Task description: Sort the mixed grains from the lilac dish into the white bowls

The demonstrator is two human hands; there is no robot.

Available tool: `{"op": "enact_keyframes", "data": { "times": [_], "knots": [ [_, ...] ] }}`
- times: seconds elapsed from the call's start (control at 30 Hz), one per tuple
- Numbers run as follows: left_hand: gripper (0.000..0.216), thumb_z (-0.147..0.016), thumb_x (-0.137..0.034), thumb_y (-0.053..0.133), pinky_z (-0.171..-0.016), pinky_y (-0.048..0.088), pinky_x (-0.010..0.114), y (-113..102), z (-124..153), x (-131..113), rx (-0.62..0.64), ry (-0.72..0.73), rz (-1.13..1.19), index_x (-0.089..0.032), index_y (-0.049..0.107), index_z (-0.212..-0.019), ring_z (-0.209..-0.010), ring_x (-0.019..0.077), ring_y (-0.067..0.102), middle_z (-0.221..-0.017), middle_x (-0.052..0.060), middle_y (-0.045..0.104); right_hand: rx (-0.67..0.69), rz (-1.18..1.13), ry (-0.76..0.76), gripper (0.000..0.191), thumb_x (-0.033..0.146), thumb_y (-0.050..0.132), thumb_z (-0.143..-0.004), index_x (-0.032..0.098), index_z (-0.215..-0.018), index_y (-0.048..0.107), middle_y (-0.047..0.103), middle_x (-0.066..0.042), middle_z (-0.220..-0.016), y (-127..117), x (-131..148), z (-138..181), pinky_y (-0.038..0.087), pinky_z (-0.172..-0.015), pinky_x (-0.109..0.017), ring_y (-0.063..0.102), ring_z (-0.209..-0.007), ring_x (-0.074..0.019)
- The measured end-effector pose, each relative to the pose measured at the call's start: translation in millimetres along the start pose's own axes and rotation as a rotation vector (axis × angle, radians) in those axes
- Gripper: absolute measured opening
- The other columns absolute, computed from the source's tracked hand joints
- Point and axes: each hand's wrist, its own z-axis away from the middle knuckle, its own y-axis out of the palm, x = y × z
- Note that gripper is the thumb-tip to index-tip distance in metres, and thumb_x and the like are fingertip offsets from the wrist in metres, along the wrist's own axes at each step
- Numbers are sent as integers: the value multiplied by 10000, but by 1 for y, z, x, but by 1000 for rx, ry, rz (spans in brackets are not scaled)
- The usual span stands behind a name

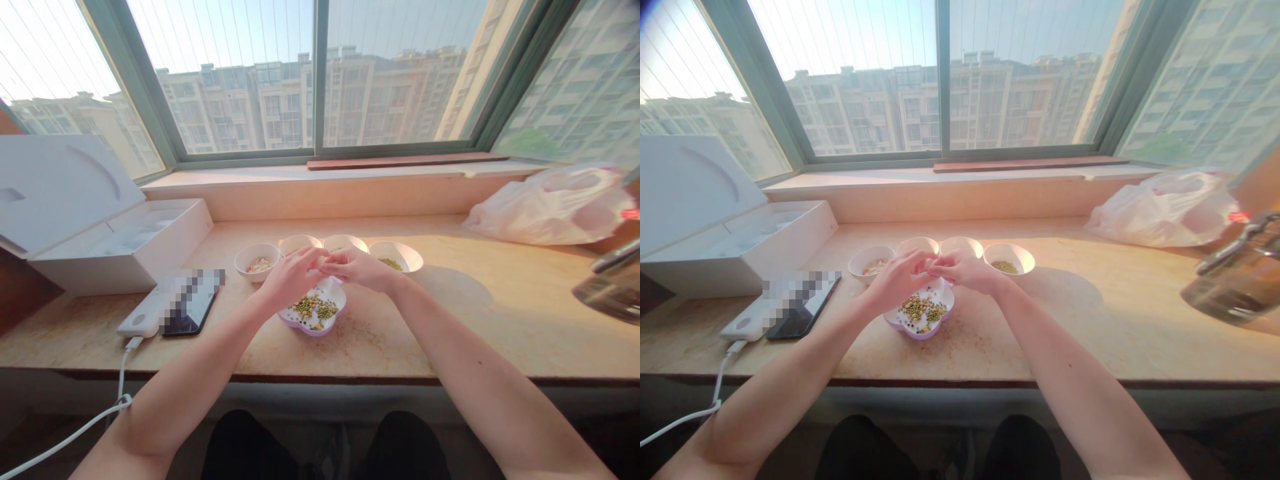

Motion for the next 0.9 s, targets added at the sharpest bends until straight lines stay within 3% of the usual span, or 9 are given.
{"op": "enact_keyframes", "data": {
  "times": [0.1, 0.17, 0.3, 0.4, 0.53, 0.67, 0.9],
  "knots": [
    [150, -975, -281, 645, -677, 486, 277, -4, -1, 0, -10, -113, 23, -192, 688, -1088, -748, 154, 667, -899, 24, 729, -61, -175, -34, 467, 620, 751, -837, 160, -809, 674, 475, 32, -671, -1, 1, -1, 249, -534, -255, 346, -593, -86],
    [111, -973, -228, 605, -714, 503, 291, -7, -1, 1, 64, -122, 10, -183, 707, -973, -769, 163, 680, -877, 30, 736, -79, -291, -66, 460, 605, 760, -844, 163, -790, 644, 443, 46, -660, -3, 1, 0, 215, -516, -250, 299, -575, -78],
    [226, -883, -243, 704, -876, 542, 326, -11, 2, -1, 399, 62, 21, -216, 732, -1106, -999, 213, 711, -1103, 49, 754, -48, -408, -114, 448, 556, 789, -846, 168, -731, 595, 389, 61, -629, -7, 3, 3, 204, -504, -246, 275, -562, -77],
    [375, -809, -317, 804, -1019, 520, 329, -9, 4, -2, 533, 202, 64, -219, 724, -1161, -1184, 239, 661, -1303, 64, 695, 14, -430, -108, 430, 540, 796, -847, 160, -743, 625, 399, 56, -628, -8, 3, 5, 231, -514, -234, 299, -568, -77],
    [274, -811, -371, 813, -1003, 527, 347, -4, 4, -3, 562, 240, -1, -206, 748, -1020, -1124, 250, 668, -1221, 64, 707, 72, -443, -93, 422, 539, 809, -834, 152, -758, 656, 419, 51, -630, -8, 2, 6, 264, -530, -221, 326, -574, -75],
    [116, -915, -264, 694, -936, 523, 342, 0, 4, -4, 535, 297, -21, -217, 770, -990, -1029, 235, 687, -1063, 46, 740, 66, -467, -94, 434, 549, 842, -790, 149, -776, 674, 443, 49, -625, -7, 3, 6, 266, -521, -220, 340, -563, -74],
    [228, -920, -102, 595, -822, 508, 314, 4, 3, -7, 509, 223, -21, -191, 794, -854, -859, 208, 688, -882, 40, 751, 56, -511, -111, 439, 536, 866, -769, 144, -745, 670, 465, 41, -625, -8, 5, 6, 255, -516, -218, 340, -554, -65]
  ]
}}
